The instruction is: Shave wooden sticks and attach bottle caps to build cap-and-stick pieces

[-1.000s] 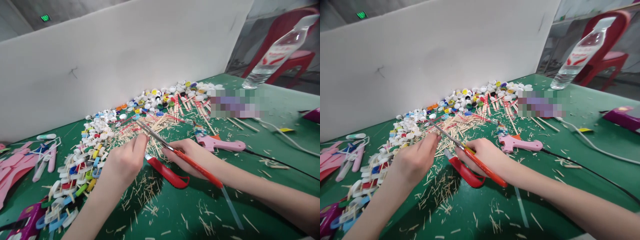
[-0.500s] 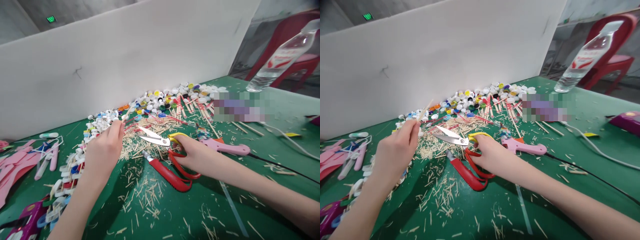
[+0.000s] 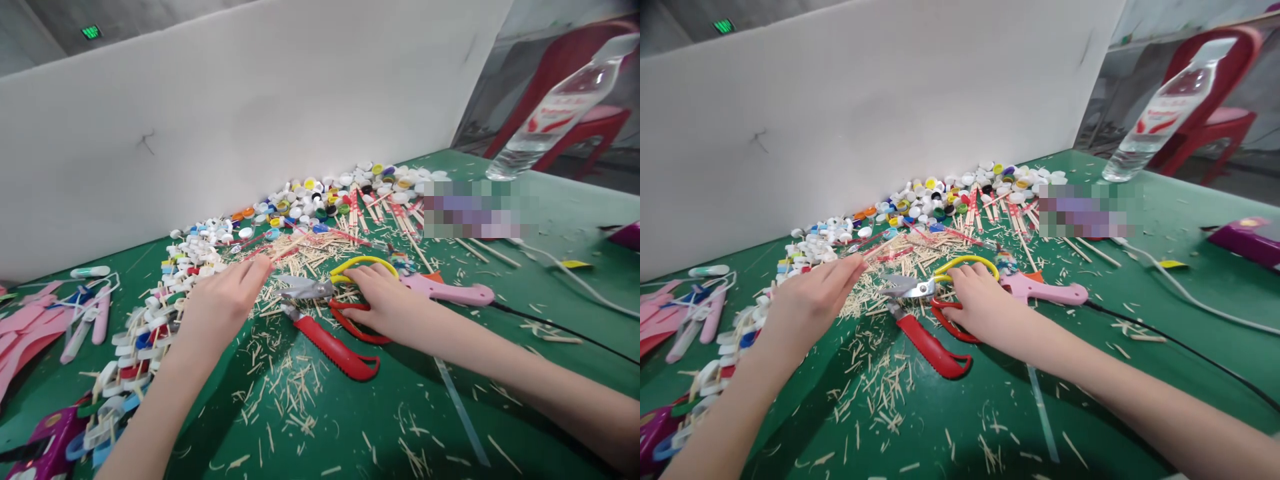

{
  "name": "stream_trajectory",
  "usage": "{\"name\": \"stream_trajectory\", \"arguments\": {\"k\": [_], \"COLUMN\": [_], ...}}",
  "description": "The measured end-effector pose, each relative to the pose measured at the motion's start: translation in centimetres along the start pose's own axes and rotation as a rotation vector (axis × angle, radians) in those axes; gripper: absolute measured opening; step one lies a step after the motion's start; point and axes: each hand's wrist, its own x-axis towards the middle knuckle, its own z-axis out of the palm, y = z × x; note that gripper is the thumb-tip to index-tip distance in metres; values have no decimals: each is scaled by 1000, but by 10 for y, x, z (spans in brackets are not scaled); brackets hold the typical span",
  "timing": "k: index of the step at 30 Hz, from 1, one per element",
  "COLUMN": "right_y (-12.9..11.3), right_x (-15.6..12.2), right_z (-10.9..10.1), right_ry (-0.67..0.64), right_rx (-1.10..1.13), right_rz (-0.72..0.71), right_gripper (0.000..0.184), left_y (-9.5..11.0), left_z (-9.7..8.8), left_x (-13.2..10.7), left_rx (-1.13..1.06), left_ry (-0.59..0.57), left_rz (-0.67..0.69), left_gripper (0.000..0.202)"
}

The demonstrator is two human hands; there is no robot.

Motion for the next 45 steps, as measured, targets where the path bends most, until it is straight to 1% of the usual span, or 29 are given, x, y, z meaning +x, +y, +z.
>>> {"name": "stream_trajectory", "arguments": {"k": [2, 4, 7, 9, 10, 12, 14, 16, 19, 25, 28, 32, 36, 38, 41, 45], "right_y": [-4, -10, -22, -26, -27, -25, -22, -18, -13, -11, -11, -11, -15, -17, -16, -12], "right_x": [-2, -5, -9, -9, -8, -6, -4, -3, -3, -3, -2, -2, -3, -3, -2, -1], "right_z": [-8, -18, -29, -31, -29, -24, -17, -11, -6, -4, -4, -3, -2, -2, -1, 0], "right_ry": [70, 218, 474, 571, 581, 544, 466, 367, 264, 237, 217, 188, 154, 132, 137, 108], "right_rx": [13, 17, -5, -48, -70, -101, -116, -109, -85, -6, 4, -20, -63, -63, -60, -49], "right_rz": [-76, -172, -332, -393, -410, -426, -431, -440, -469, -468, -458, -498, -550, -530, -486, -485], "right_gripper": [30, 24, 20, 24, 29, 32, 26, 21, 22, 21, 21, 18, 16, 17, 19, 14], "left_y": [-1, -1, 1, 6, 9, 16, 23, 30, 36, 44, 46, 43, 43, 43, 43, 42], "left_z": [1, 2, 2, 2, 1, 1, 1, 2, 4, 3, 6, 14, 17, 16, 15, 16], "left_x": [-1, -1, 0, 1, 2, 4, 5, 4, 1, -2, -3, -4, -4, -4, -4, -5], "left_rx": [-25, -25, -10, -13, -16, -32, -72, -133, -187, -252, -305, -347, -396, -403, -384, -359], "left_ry": [-37, -67, -73, -61, -48, -20, 4, 5, -32, -77, -91, -81, -87, -97, -109, -102], "left_rz": [17, 42, 103, 163, 199, 269, 313, 310, 258, 167, 135, 169, 182, 177, 169, 173], "left_gripper": [10, 12, 18, 18, 17, 14, 13, 14, 15, 10, 11, 11, 21, 24, 23, 22]}}
